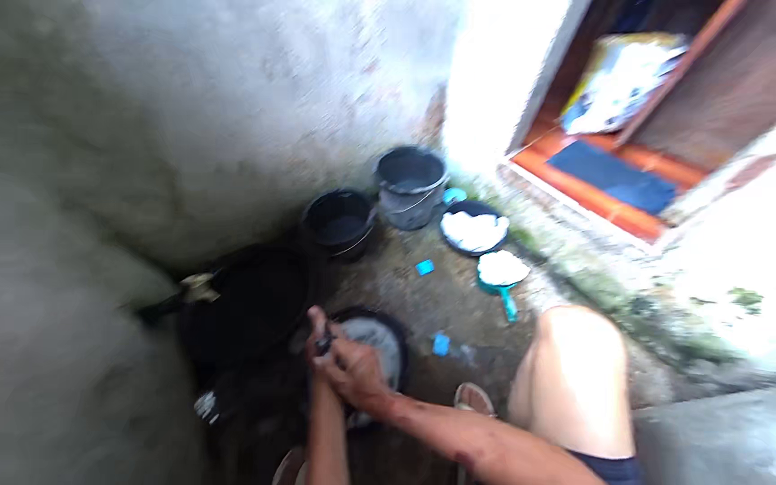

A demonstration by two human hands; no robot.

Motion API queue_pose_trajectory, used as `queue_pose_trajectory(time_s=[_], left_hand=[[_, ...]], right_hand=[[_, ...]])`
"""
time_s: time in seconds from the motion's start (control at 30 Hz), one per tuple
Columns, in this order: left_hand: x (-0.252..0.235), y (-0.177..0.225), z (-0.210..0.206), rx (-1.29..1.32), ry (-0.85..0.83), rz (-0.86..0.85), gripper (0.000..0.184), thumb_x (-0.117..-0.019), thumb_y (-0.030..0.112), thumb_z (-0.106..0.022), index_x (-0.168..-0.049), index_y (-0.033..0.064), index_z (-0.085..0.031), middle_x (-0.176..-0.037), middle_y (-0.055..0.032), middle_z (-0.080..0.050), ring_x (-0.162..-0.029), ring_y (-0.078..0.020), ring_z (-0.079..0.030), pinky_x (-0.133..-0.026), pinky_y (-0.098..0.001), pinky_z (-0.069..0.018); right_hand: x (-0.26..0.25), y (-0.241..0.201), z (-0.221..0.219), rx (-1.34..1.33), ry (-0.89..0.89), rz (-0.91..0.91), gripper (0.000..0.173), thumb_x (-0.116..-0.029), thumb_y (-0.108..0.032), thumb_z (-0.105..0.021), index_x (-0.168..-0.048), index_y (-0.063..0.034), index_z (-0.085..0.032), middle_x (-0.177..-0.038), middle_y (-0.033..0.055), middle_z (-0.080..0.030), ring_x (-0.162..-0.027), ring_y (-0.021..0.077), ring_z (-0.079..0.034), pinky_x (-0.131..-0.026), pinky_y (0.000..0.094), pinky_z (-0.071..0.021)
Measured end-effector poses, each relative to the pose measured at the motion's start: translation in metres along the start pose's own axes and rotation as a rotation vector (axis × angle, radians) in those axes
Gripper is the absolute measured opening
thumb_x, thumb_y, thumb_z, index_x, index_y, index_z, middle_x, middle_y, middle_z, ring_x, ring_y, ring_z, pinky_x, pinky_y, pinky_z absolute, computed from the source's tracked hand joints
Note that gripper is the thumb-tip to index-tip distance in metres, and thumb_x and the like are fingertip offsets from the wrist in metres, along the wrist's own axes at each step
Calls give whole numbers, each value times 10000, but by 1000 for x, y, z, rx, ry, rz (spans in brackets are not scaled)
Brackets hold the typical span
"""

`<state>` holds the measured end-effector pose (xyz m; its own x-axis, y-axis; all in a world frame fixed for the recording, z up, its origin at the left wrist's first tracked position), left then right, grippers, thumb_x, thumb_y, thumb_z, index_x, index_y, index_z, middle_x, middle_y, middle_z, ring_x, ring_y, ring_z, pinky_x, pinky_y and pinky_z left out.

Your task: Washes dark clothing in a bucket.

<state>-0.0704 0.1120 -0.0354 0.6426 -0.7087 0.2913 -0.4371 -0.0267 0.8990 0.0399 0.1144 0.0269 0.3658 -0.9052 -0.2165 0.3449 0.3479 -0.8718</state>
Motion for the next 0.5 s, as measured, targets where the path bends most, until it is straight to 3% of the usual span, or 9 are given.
queue_pose_trajectory(time_s=[0.07,0.17,0.23,0.27,0.3,0.37,0.4,0.43,0.5], left_hand=[[11,-5,-2,-75,29,58,415,-1065,406,-525,-1013,19,-668,-815,-55,-648,-707,-122,-614,-683,-345,-558],[27,5,-17,-266,99,-1,424,-1044,387,-563,-953,-10,-683,-808,-120,-663,-703,-191,-643,-644,-411,-568],[44,31,-14,-334,131,221,411,-1075,277,-533,-1191,-102,-637,-1174,-256,-664,-1051,-310,-649,-951,-495,-525],[53,38,-15,-251,75,373,387,-1105,216,-456,-1355,-70,-527,-1379,-211,-552,-1226,-265,-534,-1096,-439,-402],[49,31,-10,-231,20,237,405,-1103,215,-436,-1362,-83,-529,-1372,-228,-569,-1216,-257,-564,-1074,-418,-441],[34,0,-8,-175,-30,-27,430,-1081,341,-494,-1218,-40,-638,-1115,-175,-687,-993,-205,-670,-870,-394,-573],[29,-11,-16,-106,13,-11,381,-1047,387,-556,-1070,24,-671,-909,-86,-693,-800,-147,-673,-704,-363,-588],[29,-13,-24,-76,44,40,387,-1021,404,-605,-991,25,-676,-817,-78,-671,-715,-162,-651,-650,-397,-574],[31,6,-23,-190,89,40,448,-1018,435,-608,-916,4,-677,-783,-87,-653,-694,-169,-633,-666,-399,-564]], right_hand=[[-26,22,-7,111,-49,-119,407,-1048,-407,-471,-1026,-79,-709,-899,119,-720,-867,280,-712,-752,541,-558],[-37,32,8,77,58,-205,383,-1063,-342,-471,-1149,-78,-735,-1044,127,-744,-995,278,-712,-884,533,-566],[-6,-8,-1,186,19,-71,362,-1067,-304,-481,-1212,-82,-728,-1020,100,-757,-919,250,-736,-803,505,-605],[8,-19,-10,252,-10,-11,375,-1067,-310,-490,-1269,-86,-713,-997,88,-766,-870,247,-748,-736,509,-620],[11,-19,-13,264,-14,18,372,-1072,-324,-490,-1226,-86,-731,-985,87,-768,-860,251,-750,-716,515,-619],[-12,11,-1,232,46,-41,387,-1075,-353,-459,-1064,-78,-731,-901,105,-736,-819,269,-729,-689,523,-594],[-27,31,10,171,79,-148,403,-1071,-379,-456,-1075,-77,-723,-942,122,-734,-885,287,-722,-761,545,-580],[-36,45,18,117,128,-215,405,-1061,-371,-460,-1091,-70,-729,-981,133,-736,-939,296,-715,-817,558,-568],[-29,26,19,62,173,-182,397,-1061,-338,-466,-1074,-49,-738,-976,131,-735,-929,284,-715,-813,537,-576]])
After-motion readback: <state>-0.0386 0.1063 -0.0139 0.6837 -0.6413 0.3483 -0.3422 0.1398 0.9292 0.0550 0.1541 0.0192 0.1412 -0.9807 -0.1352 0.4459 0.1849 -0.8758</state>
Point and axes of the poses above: each hand's wrist, its own x-axis away from the middle knuckle, its own z-axis out of the back of the hand, y = z × x, the point moved 8 cm from there along -x, towards the middle knuckle
